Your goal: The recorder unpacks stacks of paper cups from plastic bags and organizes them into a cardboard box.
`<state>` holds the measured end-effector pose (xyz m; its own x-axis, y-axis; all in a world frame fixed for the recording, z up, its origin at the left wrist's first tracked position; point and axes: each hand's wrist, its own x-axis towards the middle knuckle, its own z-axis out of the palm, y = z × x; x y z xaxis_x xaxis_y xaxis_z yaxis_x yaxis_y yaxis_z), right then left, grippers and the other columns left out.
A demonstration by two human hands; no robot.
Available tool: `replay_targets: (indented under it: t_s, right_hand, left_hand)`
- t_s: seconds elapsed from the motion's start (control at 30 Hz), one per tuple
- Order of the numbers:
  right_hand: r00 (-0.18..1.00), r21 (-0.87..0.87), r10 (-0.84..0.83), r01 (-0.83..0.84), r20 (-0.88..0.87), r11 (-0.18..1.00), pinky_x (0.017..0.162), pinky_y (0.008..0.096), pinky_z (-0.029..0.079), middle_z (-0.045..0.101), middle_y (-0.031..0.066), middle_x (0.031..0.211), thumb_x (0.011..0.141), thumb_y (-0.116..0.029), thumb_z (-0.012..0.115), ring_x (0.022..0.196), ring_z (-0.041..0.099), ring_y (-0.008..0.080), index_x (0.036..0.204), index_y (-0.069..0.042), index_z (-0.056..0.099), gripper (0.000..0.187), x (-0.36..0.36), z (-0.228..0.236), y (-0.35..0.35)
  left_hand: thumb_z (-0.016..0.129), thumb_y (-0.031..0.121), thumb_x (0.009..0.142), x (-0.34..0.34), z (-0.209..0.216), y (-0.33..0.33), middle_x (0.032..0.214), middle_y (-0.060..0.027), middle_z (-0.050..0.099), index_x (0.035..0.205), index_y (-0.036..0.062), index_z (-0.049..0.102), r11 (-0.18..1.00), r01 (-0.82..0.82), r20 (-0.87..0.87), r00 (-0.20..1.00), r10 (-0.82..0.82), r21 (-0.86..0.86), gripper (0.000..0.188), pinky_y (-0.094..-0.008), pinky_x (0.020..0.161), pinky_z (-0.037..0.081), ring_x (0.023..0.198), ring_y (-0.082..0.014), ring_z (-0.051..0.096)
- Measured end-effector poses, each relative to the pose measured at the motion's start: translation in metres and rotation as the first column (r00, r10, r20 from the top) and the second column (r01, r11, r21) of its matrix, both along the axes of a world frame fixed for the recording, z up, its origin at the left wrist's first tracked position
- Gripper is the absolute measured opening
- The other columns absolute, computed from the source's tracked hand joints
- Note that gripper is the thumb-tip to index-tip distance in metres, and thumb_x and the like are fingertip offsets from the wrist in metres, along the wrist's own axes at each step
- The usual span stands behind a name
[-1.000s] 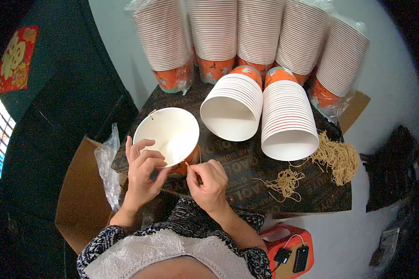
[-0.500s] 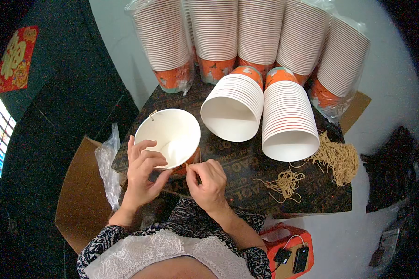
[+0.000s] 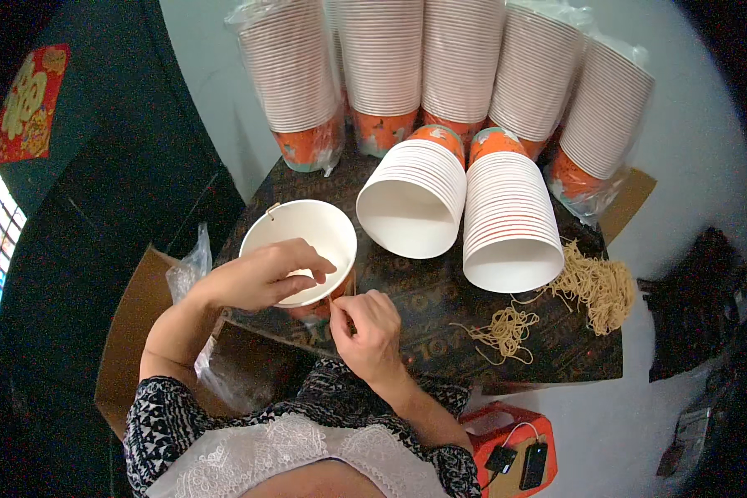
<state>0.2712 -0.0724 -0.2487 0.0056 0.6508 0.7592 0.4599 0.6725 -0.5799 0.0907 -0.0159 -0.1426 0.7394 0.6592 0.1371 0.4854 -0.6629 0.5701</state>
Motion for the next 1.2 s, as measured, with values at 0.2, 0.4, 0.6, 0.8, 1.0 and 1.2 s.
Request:
replay_targets:
  t_s: [0.2,0.4,0.6,0.8,1.0,1.2]
  right_hand:
    - [1.0,0.003,-0.005,0.005,0.008,1.0,0.058,0.0392,0.043,0.057,0.0108,0.069,0.072,0.004,0.07,0.063,0.054,0.0289,0.08,-0.002,0.061,0.013,0.005,0.001,-0.001]
    - [0.991,-0.063,0.072,-0.08,-0.114,0.995,0.056,0.0362,0.042,0.057,0.0106,0.07,0.075,0.005,0.069,0.063,0.054,0.0272,0.083,-0.001,0.062,0.011,0.011,0.009,-0.003]
    - [0.98,-0.067,0.132,-0.143,-0.151,0.987,0.058,0.0347,0.044,0.057,0.0114,0.073,0.078,0.005,0.068,0.065,0.056,0.0273,0.085,0.0,0.062,0.01,0.015,0.008,-0.004]
    - [0.952,-0.161,0.143,-0.191,-0.271,0.968,0.057,0.033,0.043,0.057,0.0106,0.074,0.079,0.005,0.067,0.065,0.055,0.0242,0.086,0.0,0.062,0.011,0.012,0.004,-0.007]
    - [0.947,-0.072,0.186,-0.212,-0.263,0.975,0.055,0.0319,0.041,0.054,0.009,0.071,0.077,0.006,0.067,0.062,0.052,0.0222,0.084,-0.001,0.061,0.012,0.011,0.003,-0.005]
    - [0.959,-0.068,0.171,-0.19,-0.225,0.979,0.056,0.0325,0.039,0.053,0.0081,0.069,0.077,0.006,0.065,0.061,0.05,0.0221,0.08,-0.002,0.06,0.01,0.011,0.007,-0.004]
  left_hand:
    - [0.066,0.007,0.081,0.003,0.002,-0.01,0.099,-0.0148,0.062,0.106,0.0026,0.065,0.996,-0.009,-0.003,1.0,0.01,0.086,0.026,-0.0407,0.092,0.043,0.106,-0.0337,0.055]
    - [0.077,0.013,0.069,0.014,0.003,-0.026,0.099,-0.007,0.059,0.096,0.0051,0.066,0.855,0.074,-0.08,0.996,-0.038,0.513,0.031,-0.0683,0.107,0.021,0.117,-0.0326,0.049]
    - [0.072,0.012,0.068,0.023,-0.003,-0.023,0.086,-0.0062,0.057,0.081,0.0043,0.066,0.801,0.173,-0.124,0.985,-0.123,0.574,0.016,-0.0708,0.107,0.017,0.113,-0.0305,0.051]
    - [0.068,0.007,0.068,0.027,-0.001,-0.029,0.084,-0.0063,0.056,0.068,0.0022,0.059,0.796,0.167,-0.092,0.986,-0.139,0.582,0.01,-0.0717,0.107,0.017,0.11,-0.0299,0.053]
    - [0.071,0.008,0.068,0.027,-0.006,-0.024,0.087,-0.0058,0.057,0.066,0.002,0.06,0.797,0.147,-0.059,0.989,-0.139,0.586,0.012,-0.071,0.107,0.017,0.109,-0.0288,0.053]
    - [0.072,0.01,0.075,0.017,-0.004,-0.015,0.086,-0.0067,0.059,0.066,0.004,0.061,0.801,-0.017,0.072,0.997,-0.033,0.599,0.016,-0.0628,0.108,0.023,0.099,-0.0281,0.057]
